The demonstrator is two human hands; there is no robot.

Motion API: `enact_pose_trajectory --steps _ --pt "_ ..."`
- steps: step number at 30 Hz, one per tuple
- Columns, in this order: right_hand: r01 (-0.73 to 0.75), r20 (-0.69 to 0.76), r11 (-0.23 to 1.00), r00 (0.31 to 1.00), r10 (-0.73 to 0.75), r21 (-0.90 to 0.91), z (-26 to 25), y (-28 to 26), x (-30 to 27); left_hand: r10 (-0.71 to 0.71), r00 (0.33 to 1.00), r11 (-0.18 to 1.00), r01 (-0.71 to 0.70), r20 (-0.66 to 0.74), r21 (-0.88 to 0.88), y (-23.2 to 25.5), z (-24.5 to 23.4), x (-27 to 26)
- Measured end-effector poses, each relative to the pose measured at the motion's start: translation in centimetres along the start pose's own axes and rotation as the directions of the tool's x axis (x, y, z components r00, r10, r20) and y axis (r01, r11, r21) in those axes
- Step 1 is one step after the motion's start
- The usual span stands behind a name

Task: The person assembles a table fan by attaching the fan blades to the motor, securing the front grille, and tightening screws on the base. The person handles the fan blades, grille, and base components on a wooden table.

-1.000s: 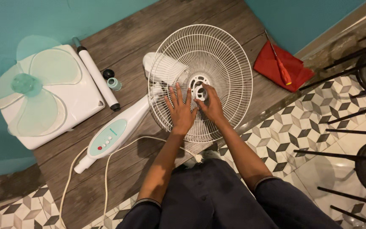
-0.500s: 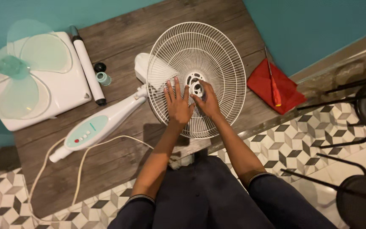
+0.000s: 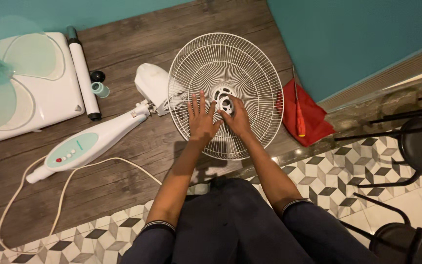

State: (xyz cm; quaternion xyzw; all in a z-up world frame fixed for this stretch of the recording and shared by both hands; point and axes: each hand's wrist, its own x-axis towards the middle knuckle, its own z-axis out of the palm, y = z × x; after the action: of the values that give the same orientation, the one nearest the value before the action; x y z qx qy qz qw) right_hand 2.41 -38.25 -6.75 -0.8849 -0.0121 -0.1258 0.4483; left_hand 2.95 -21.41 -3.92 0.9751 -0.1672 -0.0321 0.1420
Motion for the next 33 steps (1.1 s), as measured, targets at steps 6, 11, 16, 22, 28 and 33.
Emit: enact_pose_trajectory --steps 6,11,16,22,28,33 --pt "-0.11 0.056 0.994 0.992 0.109 0.007 -1.3 1.0 0.6 -0.032 0.998 0.999 0.031 0.06 0.01 1.6 0.8 1.2" --pt "-0.075 0.06 0.997 0.996 0.073 0.026 -1.8 1.3 0.4 -0.047 0.998 0.999 0.047 0.033 -0.004 2.0 1.0 0.9" --pt "-0.004 0.037 1.0 0.999 0.005 -0.007 -2.3 0.8 0.1 -0.044 0.999 0.999 0.044 -0.008 0.003 2.2 1.1 0.6" --pt "-0.051 0.058 0.999 0.997 0.052 -0.011 -3.2 -0.7 0.1 -0.022 0.999 1.0 0.023 -0.031 0.009 2.4 0.7 0.2" --pt "-0.013 0.021 1.0 1.0 0.013 -0.005 -3.4 -2.2 -0.3 0.025 0.995 0.999 -0.02 -0.098 0.051 2.0 -0.6 -0.9" --pt "0.005 0.051 0.998 0.999 -0.008 0.058 -3.1 -3.6 -0.3 0.058 0.977 0.998 -0.051 -0.203 0.039 1.5 -2.5 -2.4"
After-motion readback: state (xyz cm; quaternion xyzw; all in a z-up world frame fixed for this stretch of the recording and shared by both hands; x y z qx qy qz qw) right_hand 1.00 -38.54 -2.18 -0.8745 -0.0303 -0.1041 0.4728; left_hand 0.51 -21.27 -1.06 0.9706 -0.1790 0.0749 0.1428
